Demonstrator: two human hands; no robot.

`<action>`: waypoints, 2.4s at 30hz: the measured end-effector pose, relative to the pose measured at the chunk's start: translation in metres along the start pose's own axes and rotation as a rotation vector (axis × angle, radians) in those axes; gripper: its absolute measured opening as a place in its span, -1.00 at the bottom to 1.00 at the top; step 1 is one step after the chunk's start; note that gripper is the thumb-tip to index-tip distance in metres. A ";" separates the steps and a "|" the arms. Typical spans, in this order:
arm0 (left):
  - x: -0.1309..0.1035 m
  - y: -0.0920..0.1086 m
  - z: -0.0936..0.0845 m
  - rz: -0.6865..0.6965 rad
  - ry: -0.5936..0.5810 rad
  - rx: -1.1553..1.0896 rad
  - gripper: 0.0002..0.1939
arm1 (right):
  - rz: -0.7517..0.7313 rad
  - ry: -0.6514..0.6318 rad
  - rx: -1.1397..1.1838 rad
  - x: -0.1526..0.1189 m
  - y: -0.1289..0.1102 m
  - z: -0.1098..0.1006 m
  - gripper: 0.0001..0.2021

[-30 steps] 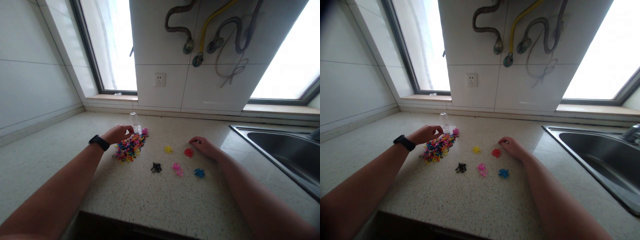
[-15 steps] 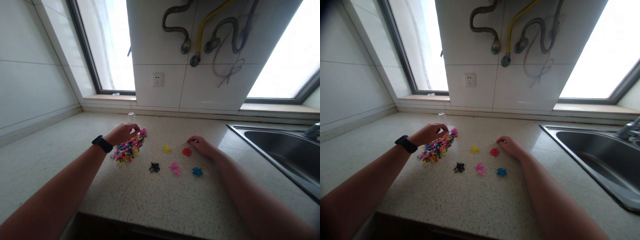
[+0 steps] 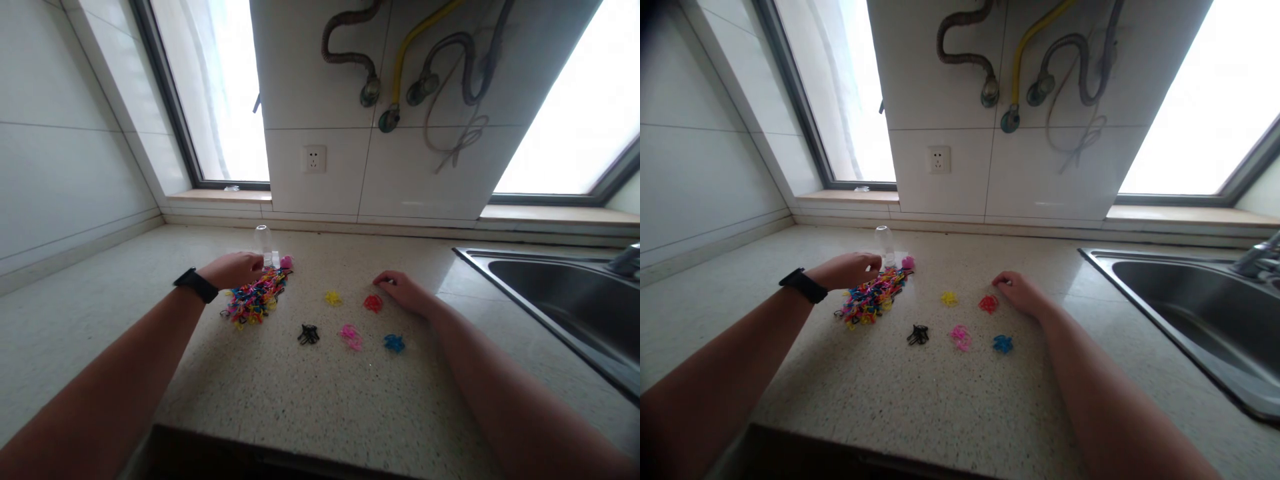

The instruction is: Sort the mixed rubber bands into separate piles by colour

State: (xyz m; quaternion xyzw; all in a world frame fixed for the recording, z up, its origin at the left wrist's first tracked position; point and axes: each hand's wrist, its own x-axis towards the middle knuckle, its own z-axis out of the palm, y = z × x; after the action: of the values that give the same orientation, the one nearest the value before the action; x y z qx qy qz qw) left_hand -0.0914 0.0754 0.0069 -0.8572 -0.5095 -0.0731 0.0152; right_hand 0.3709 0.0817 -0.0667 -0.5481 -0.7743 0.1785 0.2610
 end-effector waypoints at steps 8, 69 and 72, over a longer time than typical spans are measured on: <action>0.002 -0.013 0.009 -0.033 -0.149 -0.065 -0.71 | -0.014 -0.001 0.012 0.001 0.000 0.001 -0.77; -0.020 0.210 -0.012 0.189 -0.073 -1.329 -0.69 | -0.001 0.020 -0.072 -0.003 -0.017 0.000 -0.79; -0.021 0.223 -0.006 0.209 -0.042 -1.129 -0.72 | 0.002 0.026 -0.070 -0.002 -0.016 0.000 -0.79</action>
State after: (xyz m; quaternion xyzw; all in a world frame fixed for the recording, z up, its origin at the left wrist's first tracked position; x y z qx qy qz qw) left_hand 0.0928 -0.0507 0.0203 -0.7795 -0.3044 -0.3150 -0.4478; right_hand 0.3592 0.0742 -0.0585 -0.5600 -0.7762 0.1445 0.2512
